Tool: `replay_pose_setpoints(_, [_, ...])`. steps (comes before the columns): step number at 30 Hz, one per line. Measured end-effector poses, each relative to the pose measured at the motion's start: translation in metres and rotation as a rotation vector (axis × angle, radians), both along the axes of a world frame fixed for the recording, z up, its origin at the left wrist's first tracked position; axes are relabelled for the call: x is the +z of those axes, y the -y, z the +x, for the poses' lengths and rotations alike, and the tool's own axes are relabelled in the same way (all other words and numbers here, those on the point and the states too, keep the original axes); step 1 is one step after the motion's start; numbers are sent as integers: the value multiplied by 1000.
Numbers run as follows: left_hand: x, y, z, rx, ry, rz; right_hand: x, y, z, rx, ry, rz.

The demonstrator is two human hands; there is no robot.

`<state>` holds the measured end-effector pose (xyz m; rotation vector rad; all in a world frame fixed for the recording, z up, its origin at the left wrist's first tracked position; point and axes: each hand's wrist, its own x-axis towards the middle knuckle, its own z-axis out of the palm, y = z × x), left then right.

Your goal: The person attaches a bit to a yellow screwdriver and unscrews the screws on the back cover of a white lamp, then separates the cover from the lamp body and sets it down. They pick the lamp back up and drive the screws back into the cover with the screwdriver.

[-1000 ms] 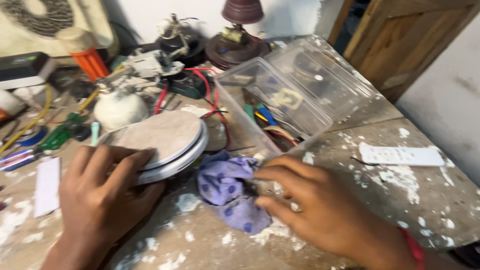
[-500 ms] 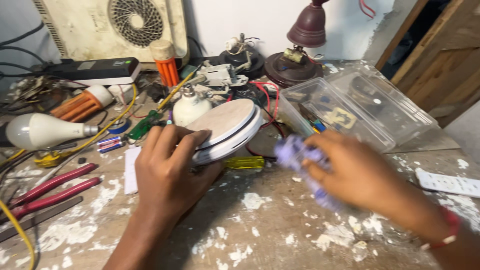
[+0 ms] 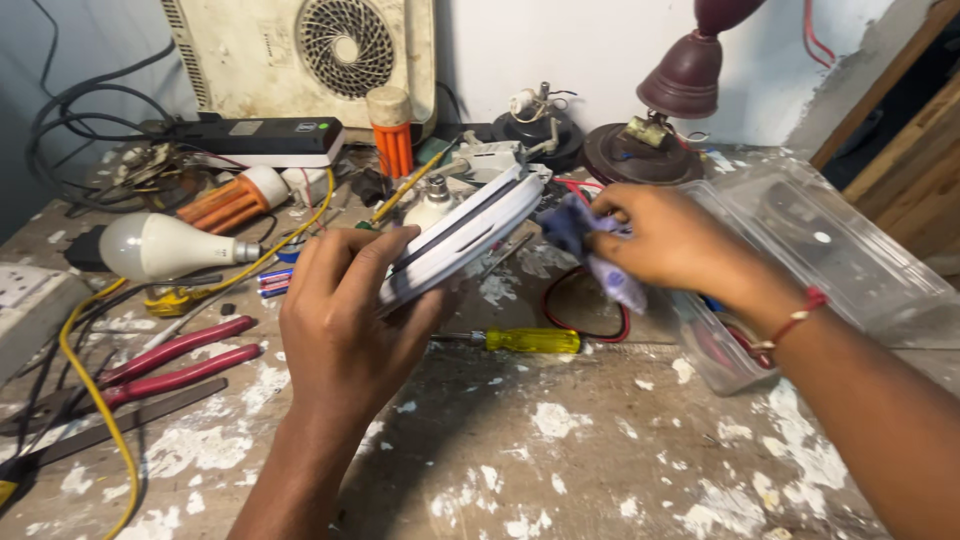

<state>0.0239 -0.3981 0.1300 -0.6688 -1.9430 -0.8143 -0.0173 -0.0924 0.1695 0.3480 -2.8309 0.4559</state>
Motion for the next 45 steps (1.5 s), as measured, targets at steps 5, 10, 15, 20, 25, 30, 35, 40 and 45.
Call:
replay_pose_setpoints(5, [3,6,-8,15,19,16,-37,27,-29,-107,9,255])
replay_pose_setpoints(10, [3,9,-12,33,0,30,-51,46,-31,-91,79,320])
replay_pose_setpoints(15, [-3,13,-12,69,-90,136,-37,41,-21,-70,73,235])
replay_pose_setpoints(20, [-5,22,-8,53,-165,229,-26,46,8,-162,-28,177])
replay_pose_setpoints(25, [-3,32,-2,55,-104,350,-31,65,32,66,139,112])
replay_pose_setpoints(30, [-3,41,-4,48,-48,489,-47,80,50,150,219,277])
replay_pose_setpoints(35, [-6,48,-12,18,61,668,-49,78,57,80,113,313])
replay_pose_setpoints(40, [-13,45,-25,-219,323,1007,-20,65,67,-36,126,170])
replay_pose_setpoints(45, [-22,32,-33,-331,512,1139,21,44,90,-283,314,50])
